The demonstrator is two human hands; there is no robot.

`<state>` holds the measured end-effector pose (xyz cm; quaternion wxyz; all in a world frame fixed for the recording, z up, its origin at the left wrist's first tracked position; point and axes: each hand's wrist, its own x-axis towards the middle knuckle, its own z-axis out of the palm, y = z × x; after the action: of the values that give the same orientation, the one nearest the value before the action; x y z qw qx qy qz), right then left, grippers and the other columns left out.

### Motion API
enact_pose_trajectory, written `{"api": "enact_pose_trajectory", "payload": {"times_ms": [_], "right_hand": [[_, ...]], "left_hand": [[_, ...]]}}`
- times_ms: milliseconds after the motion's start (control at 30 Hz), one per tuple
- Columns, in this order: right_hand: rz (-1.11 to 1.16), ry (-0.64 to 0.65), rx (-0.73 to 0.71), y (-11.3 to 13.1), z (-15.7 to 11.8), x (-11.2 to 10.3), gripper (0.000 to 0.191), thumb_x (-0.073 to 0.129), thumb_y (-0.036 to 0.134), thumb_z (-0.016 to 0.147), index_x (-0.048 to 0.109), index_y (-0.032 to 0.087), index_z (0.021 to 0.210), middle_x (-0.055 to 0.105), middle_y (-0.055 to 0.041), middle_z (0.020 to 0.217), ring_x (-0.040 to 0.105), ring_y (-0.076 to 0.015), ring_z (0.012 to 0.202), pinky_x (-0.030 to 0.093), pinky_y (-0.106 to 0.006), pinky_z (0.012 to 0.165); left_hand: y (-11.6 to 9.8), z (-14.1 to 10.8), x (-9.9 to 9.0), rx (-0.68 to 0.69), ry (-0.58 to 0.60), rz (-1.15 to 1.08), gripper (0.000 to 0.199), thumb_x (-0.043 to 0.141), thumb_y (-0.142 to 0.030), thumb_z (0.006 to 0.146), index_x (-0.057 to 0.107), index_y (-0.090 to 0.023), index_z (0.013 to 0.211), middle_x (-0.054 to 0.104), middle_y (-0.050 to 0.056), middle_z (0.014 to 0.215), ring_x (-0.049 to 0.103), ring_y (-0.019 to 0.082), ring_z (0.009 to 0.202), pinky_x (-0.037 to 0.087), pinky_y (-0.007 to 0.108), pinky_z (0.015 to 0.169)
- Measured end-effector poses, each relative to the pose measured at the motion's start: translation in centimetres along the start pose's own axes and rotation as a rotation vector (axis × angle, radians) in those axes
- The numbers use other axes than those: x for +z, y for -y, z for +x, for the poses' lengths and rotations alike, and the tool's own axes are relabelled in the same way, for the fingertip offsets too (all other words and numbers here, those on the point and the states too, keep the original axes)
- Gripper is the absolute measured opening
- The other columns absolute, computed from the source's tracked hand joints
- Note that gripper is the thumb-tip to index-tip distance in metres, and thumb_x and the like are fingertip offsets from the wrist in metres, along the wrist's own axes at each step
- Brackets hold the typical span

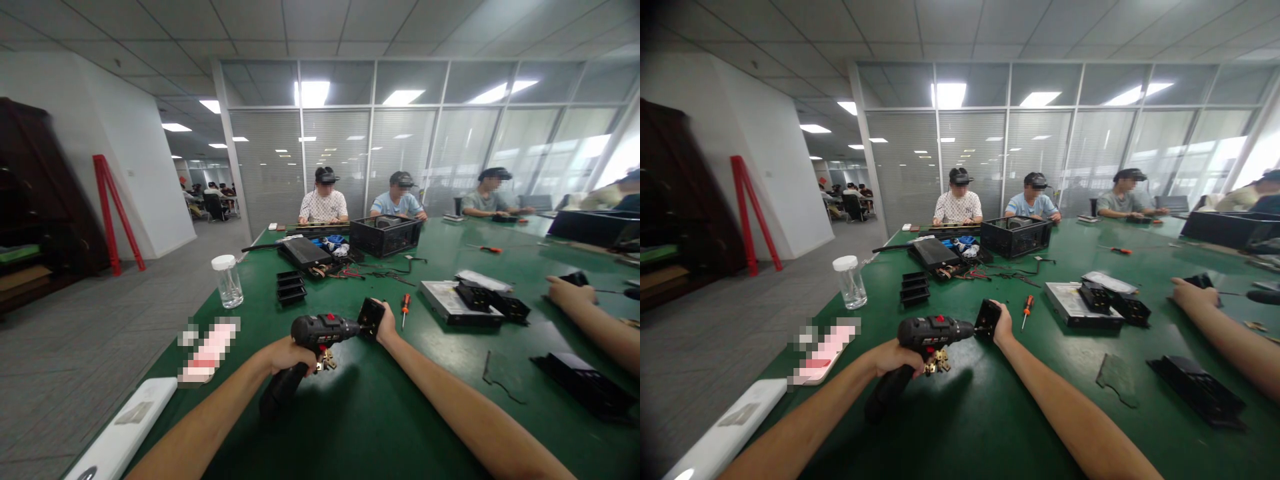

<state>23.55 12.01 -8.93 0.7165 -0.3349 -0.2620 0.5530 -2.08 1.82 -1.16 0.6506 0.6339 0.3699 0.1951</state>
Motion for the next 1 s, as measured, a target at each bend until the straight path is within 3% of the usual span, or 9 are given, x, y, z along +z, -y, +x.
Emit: {"api": "enact_pose_trajectory", "payload": {"times_ms": [1000], "right_hand": [[-0.02,-0.023,-0.03,-0.56,0.64,-0.53,0.024,0.05,0.041,0.069,0.062,0.02,0.076,0.059,0.0031,0.054,0.055,-0.0157,0.047,0.044,-0.028,0.046]], "left_hand": [[-0.47,-0.2,0.2,-0.009,-0.016,-0.033,0.012,0.054,-0.009,0.049,0.059,-0.011,0.059,0.052,-0.002,0.051,0.042,0.009,0.047,0.032,0.023,0.049]]}}
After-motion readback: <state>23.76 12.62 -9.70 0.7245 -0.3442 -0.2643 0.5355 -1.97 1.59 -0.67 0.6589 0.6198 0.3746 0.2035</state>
